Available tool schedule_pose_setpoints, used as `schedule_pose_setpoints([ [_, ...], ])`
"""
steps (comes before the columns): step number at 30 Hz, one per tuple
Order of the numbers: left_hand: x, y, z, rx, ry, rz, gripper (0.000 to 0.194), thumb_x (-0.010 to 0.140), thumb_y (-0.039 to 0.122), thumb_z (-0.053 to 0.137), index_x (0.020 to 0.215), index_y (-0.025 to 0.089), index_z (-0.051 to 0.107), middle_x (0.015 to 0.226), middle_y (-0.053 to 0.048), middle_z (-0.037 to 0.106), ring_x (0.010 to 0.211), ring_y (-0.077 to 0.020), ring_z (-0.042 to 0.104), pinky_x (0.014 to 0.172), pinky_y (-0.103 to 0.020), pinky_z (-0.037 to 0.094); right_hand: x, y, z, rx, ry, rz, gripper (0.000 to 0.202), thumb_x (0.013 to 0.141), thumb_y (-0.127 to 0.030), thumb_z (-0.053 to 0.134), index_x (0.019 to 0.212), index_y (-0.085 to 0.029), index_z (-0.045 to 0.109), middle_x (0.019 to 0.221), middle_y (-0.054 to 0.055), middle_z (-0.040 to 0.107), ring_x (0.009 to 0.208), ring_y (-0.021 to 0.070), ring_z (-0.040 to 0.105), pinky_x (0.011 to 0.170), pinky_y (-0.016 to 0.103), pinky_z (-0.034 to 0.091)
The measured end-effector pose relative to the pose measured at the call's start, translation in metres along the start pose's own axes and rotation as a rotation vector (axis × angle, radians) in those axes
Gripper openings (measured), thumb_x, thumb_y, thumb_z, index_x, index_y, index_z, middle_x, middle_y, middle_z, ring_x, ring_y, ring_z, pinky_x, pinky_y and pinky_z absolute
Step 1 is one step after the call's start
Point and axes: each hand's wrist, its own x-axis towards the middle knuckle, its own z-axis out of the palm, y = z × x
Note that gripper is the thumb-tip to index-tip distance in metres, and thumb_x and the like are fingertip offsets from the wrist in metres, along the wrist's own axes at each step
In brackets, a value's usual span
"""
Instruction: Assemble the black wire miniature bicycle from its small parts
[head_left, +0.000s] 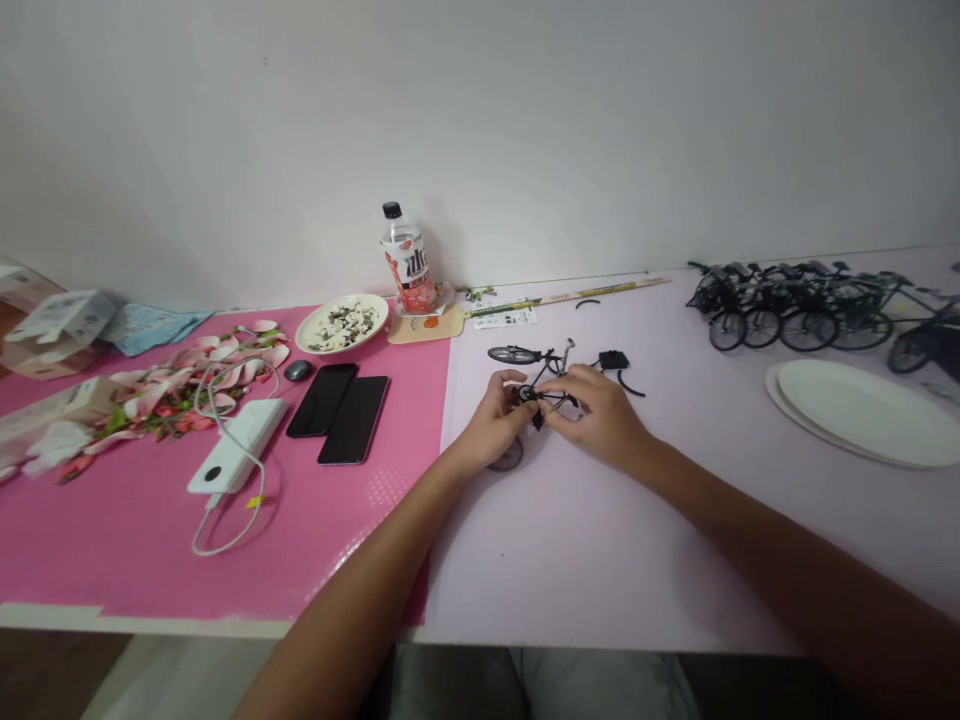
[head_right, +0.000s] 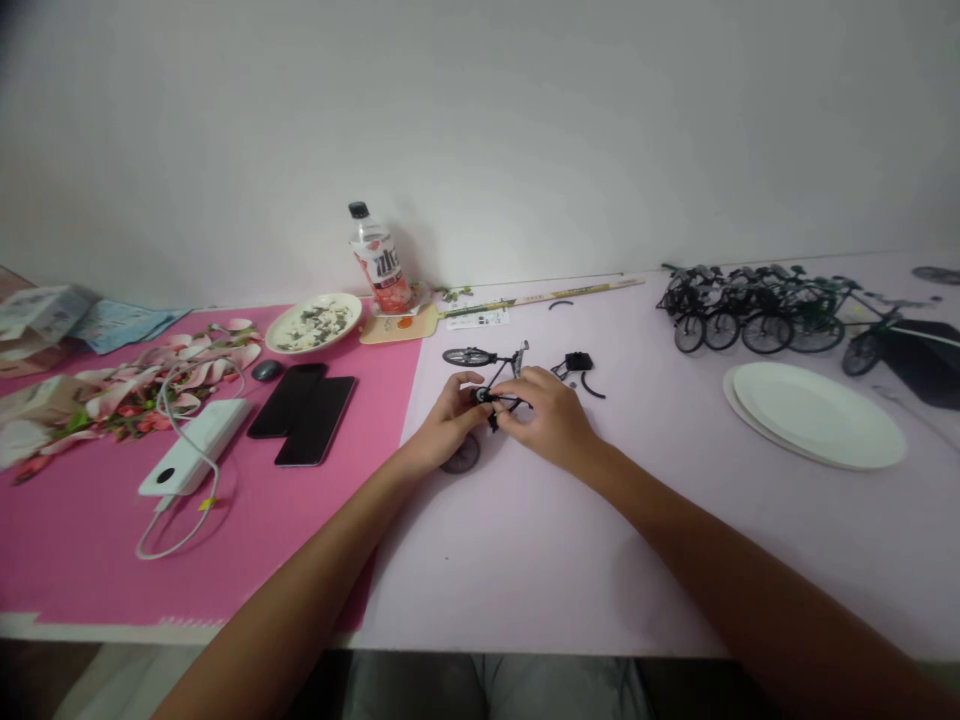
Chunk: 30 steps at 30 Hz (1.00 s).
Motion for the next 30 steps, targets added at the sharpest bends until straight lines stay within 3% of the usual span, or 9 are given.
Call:
schedule_pose_setpoints([
  [6,0.003,-0.001,0.0,0.002,0.02,0.068,0.035,0.088,0.022,0.07,0.114,0.022,0.046,0.093,0.001,0.059,0.085,-0.0134,0.057,0.081,-0.029,0.046,0.002,-0.005,-0.002,0.006,0.007,0.006,0.015,0.091,-0.021,0.065,0.103,-0.024,0.073,0.085,0.004,0.068,0.072,0.02,0.062,0.067,0.034,0.052],
  [10,0.005,0.002,0.0,0.058,0.139,0.149,0.03,0.087,0.025,0.072,0.111,0.02,0.054,0.101,-0.003,0.059,0.09,-0.0143,0.058,0.082,-0.029,0.049,-0.001,-0.009,-0.007,0.065,-0.01,0.084,0.027,0.092,-0.032,0.064,0.118,-0.025,0.065,0.089,0.004,0.067,0.067,0.0191,0.059,0.061,0.034,0.049],
  [13,0.005,0.005,0.0,0.078,0.217,0.178,0.03,0.087,0.027,0.073,0.11,0.019,0.055,0.106,-0.004,0.061,0.089,-0.0142,0.059,0.08,-0.029,0.051,-0.003,-0.008,-0.009,0.178,0.043,0.151,0.028,0.105,-0.039,0.042,0.125,-0.025,0.056,0.078,0.001,0.058,0.058,0.0176,0.052,0.056,0.033,0.045],
  [15,0.004,0.006,0.001,0.124,0.257,0.192,0.029,0.088,0.028,0.073,0.11,0.02,0.056,0.109,-0.005,0.062,0.088,-0.0139,0.06,0.079,-0.029,0.053,-0.003,-0.007,-0.007,0.196,0.093,0.2,0.028,0.11,-0.039,0.03,0.119,-0.026,0.053,0.073,-0.001,0.053,0.056,0.0175,0.049,0.056,0.033,0.043],
  [21,0.001,0.004,0.002,0.301,0.266,0.284,0.026,0.09,0.028,0.072,0.111,0.021,0.058,0.11,-0.006,0.066,0.091,-0.0159,0.063,0.086,-0.033,0.054,0.004,-0.003,0.0,0.075,0.109,0.146,0.018,0.108,-0.038,0.045,0.097,-0.025,0.053,0.092,0.006,0.064,0.081,0.0209,0.06,0.073,0.036,0.05],
  [30,-0.002,0.005,0.003,0.407,0.227,0.328,0.023,0.092,0.027,0.069,0.113,0.02,0.059,0.111,-0.008,0.066,0.093,-0.0177,0.063,0.086,-0.034,0.053,0.004,0.0,0.001,0.069,0.128,0.174,0.019,0.105,-0.037,0.053,0.093,-0.024,0.059,0.089,0.005,0.064,0.075,0.0188,0.06,0.065,0.032,0.049],
])
